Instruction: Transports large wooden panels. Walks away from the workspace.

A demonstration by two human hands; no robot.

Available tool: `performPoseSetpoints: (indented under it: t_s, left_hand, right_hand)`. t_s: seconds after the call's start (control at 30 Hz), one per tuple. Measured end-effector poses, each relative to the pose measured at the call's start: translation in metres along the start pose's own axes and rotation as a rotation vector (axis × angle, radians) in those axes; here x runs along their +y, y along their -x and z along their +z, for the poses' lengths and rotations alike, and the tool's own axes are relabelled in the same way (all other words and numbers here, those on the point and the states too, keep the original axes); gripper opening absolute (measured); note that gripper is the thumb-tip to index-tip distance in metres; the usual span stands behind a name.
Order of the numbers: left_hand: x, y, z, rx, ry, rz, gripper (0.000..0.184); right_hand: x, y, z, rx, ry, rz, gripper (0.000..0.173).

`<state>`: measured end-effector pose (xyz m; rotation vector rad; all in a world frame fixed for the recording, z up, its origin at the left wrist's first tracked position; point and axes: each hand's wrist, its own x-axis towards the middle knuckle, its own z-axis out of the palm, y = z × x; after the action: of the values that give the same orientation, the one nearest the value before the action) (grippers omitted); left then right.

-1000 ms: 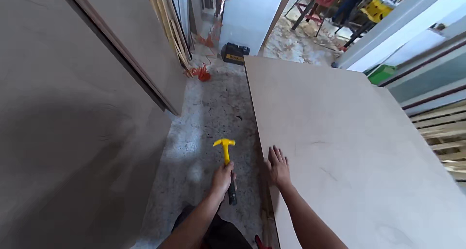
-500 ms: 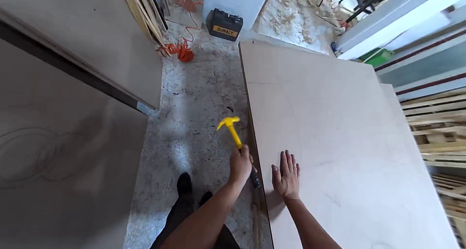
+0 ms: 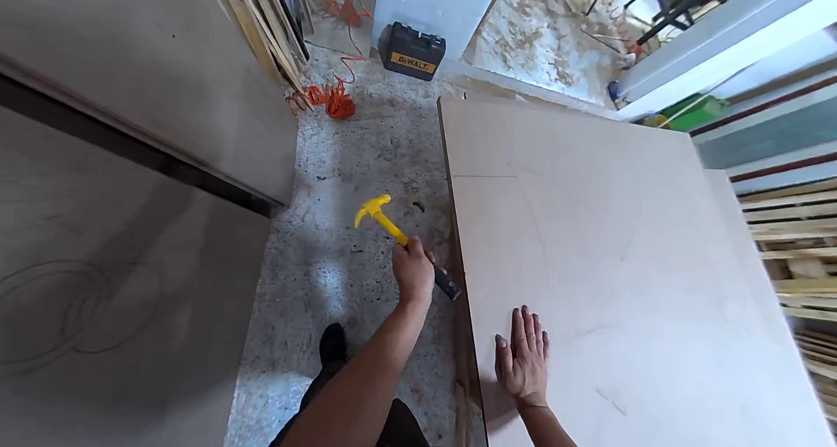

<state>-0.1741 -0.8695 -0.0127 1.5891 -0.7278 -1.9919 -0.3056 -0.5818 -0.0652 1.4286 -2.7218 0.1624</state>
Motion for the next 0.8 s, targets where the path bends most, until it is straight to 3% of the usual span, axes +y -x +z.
performPoseSetpoints:
  t_s: [0.1, 0.13, 0.27, 0.43, 0.6, 0.7, 0.8]
  left_hand:
    - [0.001, 0.004, 0.002, -0.267, -0.226, -0.045, 0.038]
    - [0.004, 0.003, 0.000, -0.286, -0.211, -0.054, 0.036]
    - [0.011, -0.013, 0.002, 0.006, 0.147, -0.023, 0.032]
    - [0.014, -0.011, 0.004, -0.316, -0.180, -0.057, 0.037]
    - [0.034, -0.029, -0.015, -0.039, 0.081, -0.094, 0.033]
    - [0.042, -0.037, -0.029, -0.062, 0.064, -0.113, 0.033]
    - [0.050, -0.048, -0.033, -0.102, -0.021, -0.110, 0.032]
  right_hand:
    - [-0.002, -0.001, 0.001, 0.007, -0.001, -0.003, 0.084]
    - [-0.002, -0.002, 0.001, 0.001, -0.002, -0.002, 0.084]
    - [-0.001, -0.001, 0.000, -0.006, 0.005, 0.005, 0.085]
    - [-0.001, 0.000, 0.002, -0.012, -0.006, 0.005, 0.085]
    - [0.000, 0.004, -0.001, -0.004, -0.018, -0.010, 0.084]
    - [-0.003, 0.004, -0.015, -0.009, -0.122, 0.021, 0.073]
    - [-0.013, -0.055, -0.032, 0.028, -0.209, 0.057, 0.054]
